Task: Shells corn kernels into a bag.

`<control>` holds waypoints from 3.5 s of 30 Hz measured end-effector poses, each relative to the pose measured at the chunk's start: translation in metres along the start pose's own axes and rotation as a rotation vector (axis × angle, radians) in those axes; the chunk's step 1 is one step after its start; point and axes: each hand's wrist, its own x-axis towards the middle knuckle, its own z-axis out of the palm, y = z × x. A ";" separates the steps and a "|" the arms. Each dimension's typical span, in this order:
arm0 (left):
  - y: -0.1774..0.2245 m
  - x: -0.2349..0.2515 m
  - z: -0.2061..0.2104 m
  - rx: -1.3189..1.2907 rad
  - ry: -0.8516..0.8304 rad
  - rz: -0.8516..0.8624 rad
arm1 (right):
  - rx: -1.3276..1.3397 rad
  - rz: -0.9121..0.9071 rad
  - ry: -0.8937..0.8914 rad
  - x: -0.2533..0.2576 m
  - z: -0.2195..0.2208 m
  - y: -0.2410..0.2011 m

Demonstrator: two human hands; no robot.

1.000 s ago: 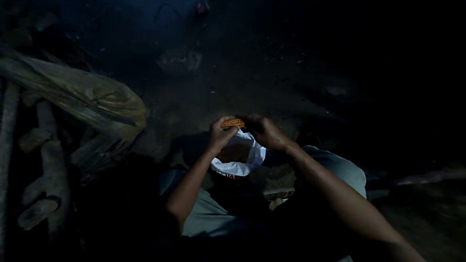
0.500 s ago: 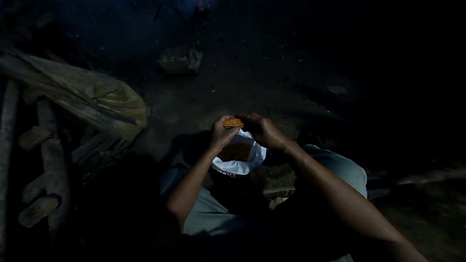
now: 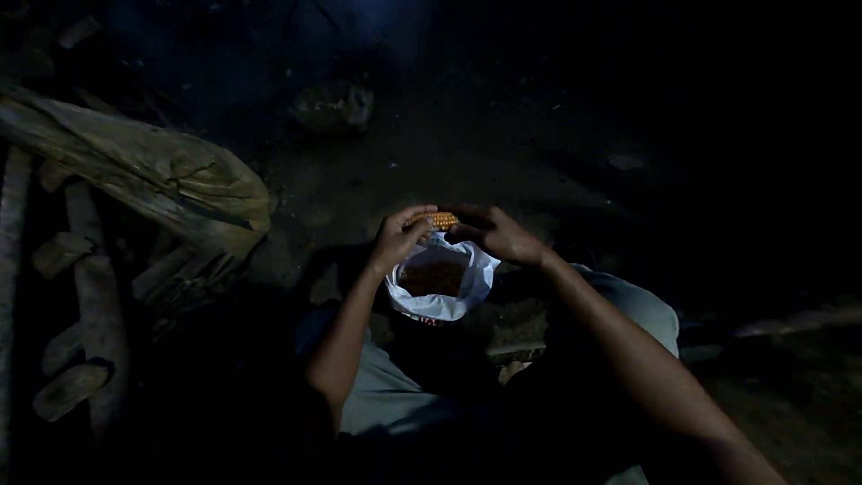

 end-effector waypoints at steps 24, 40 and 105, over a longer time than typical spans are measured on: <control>-0.007 -0.003 -0.013 0.146 -0.022 -0.070 | -0.048 0.003 -0.059 0.017 0.019 0.023; -0.006 -0.007 -0.004 0.224 0.005 -0.040 | -0.147 -0.024 -0.100 0.013 0.022 0.017; 0.015 -0.003 -0.012 0.092 -0.001 -0.070 | 0.285 0.169 -0.143 0.008 0.017 0.007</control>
